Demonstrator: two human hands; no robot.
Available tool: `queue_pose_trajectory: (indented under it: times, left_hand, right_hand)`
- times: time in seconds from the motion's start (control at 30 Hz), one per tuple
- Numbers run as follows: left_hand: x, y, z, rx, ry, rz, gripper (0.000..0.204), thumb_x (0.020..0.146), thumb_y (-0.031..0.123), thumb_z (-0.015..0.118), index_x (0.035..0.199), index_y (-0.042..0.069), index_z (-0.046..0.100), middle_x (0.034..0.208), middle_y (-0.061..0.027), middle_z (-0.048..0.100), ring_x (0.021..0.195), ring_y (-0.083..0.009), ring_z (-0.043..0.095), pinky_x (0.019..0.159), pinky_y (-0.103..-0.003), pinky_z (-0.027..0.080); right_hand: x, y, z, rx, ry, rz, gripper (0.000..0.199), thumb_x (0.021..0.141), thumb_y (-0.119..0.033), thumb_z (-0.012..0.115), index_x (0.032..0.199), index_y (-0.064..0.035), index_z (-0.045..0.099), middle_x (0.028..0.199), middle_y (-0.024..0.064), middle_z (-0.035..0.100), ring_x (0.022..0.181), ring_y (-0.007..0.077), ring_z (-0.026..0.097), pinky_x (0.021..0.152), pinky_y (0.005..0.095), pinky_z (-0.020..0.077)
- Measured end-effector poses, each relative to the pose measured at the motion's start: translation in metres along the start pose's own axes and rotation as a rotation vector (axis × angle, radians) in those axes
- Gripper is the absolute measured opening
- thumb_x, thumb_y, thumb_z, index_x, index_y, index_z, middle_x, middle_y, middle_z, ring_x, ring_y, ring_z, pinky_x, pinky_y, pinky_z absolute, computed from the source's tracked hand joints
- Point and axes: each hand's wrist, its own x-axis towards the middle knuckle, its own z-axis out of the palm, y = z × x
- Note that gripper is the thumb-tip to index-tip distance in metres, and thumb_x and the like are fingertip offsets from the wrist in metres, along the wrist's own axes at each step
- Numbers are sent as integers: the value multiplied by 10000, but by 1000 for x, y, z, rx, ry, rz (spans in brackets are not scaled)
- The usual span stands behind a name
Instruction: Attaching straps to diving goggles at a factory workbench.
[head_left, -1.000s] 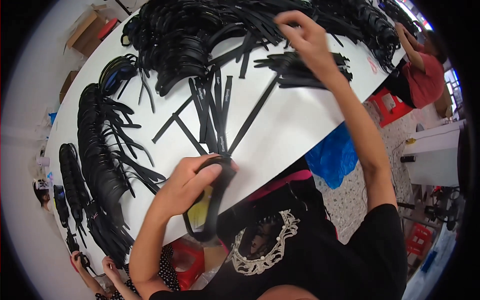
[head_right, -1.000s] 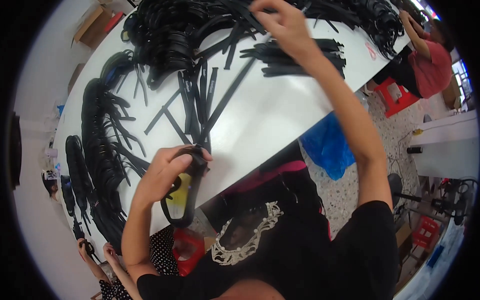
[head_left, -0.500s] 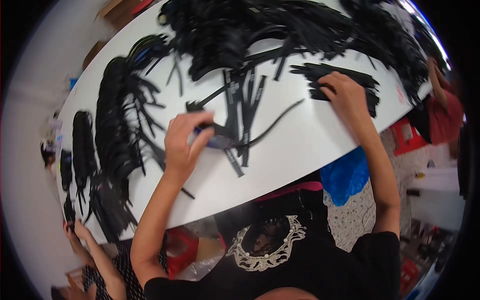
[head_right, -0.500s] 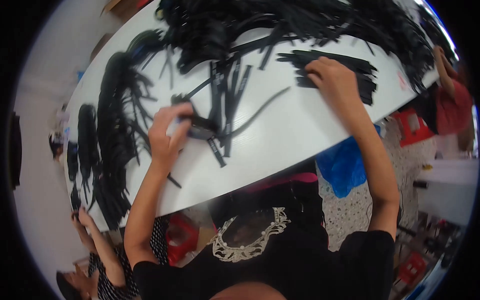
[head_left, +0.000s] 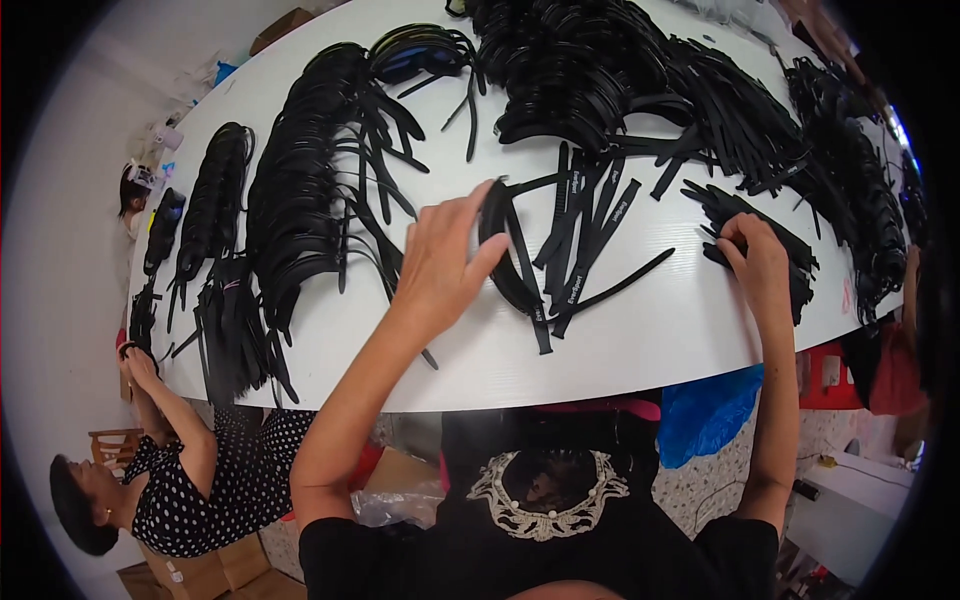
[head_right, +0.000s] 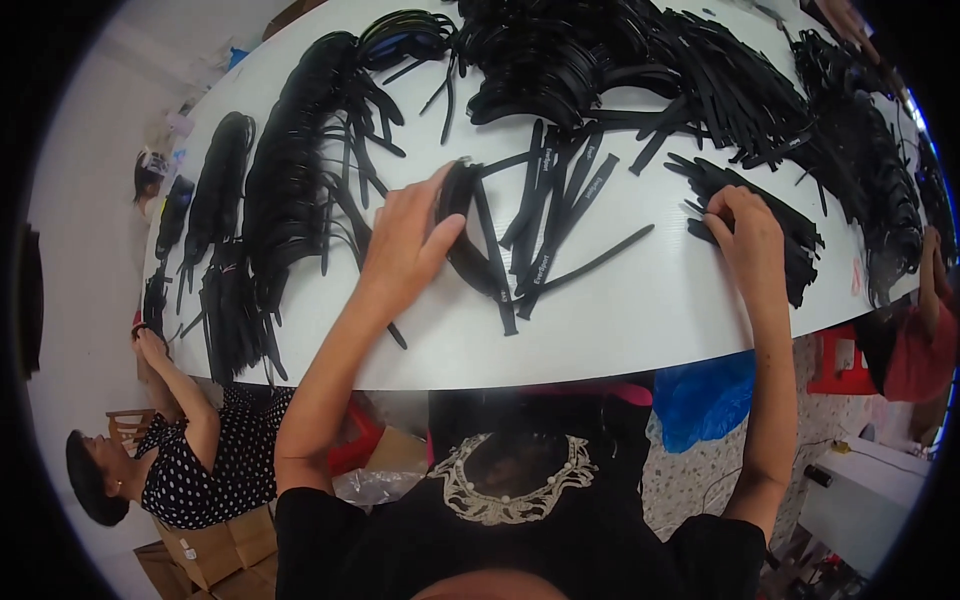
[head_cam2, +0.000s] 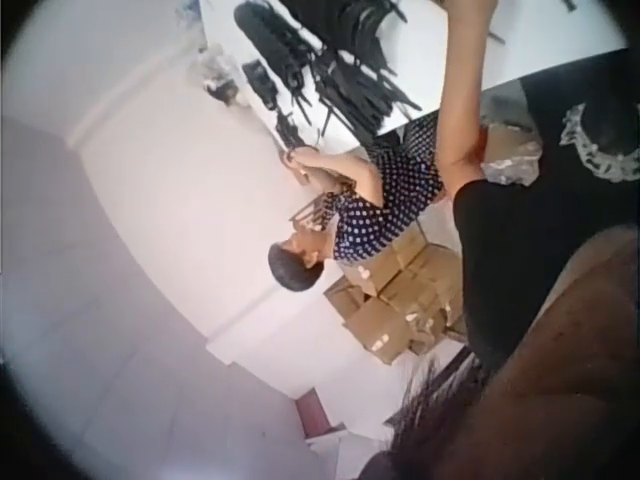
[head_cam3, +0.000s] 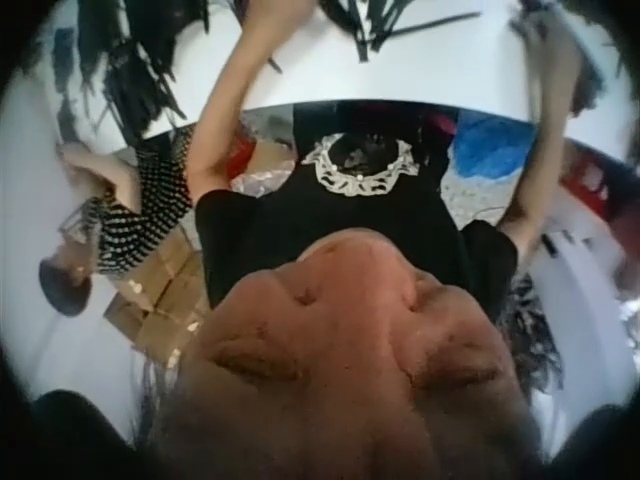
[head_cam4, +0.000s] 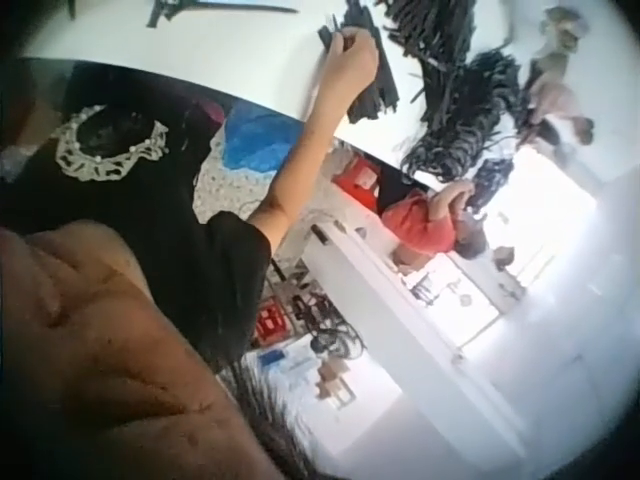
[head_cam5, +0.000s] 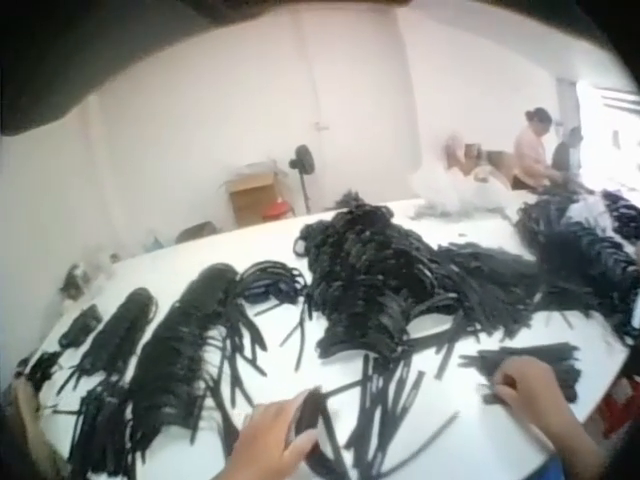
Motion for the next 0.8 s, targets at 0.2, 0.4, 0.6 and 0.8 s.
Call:
queue_pose_trajectory:
  times: [0.2,0.4,0.6,0.8]
  left_hand:
    - [0,7,24,-457,40,-2,575,1021,304,516,1530,48,437,1362,-194,575,1222,-318,525,1081,-399,380]
    - [-13,29,29,-819,81,-200,560,1067,357,399,1514,24,456,1400,-121,553,1248,-175,536,1034,-293,437]
    - [-20,41,24,-765,250,-13,549,1080,374,419,1476,1,493,1347,-149,515,1249,-231,516,1083,-334,384]
    - [-22,43,24,-729,312,51,604,1091,428,370,1488,-13,477,1360,-164,503,1242,-241,516,1074,-340,390]
  right_hand:
    - [16,-57,20,554,12,10,228,943,-25,696,1167,16,694,839,22,659,774,90,630,745,225,511]
    - [35,-140,39,1290,-198,122,156,1017,-186,641,1018,-33,665,853,8,666,673,41,585,567,184,429]
    - [30,-183,53,1437,-380,148,192,1010,-256,652,923,-88,621,840,10,668,563,23,515,477,153,322]
    - [20,-192,63,1509,-456,166,204,967,-267,702,903,-98,607,773,8,656,597,24,558,491,140,356]
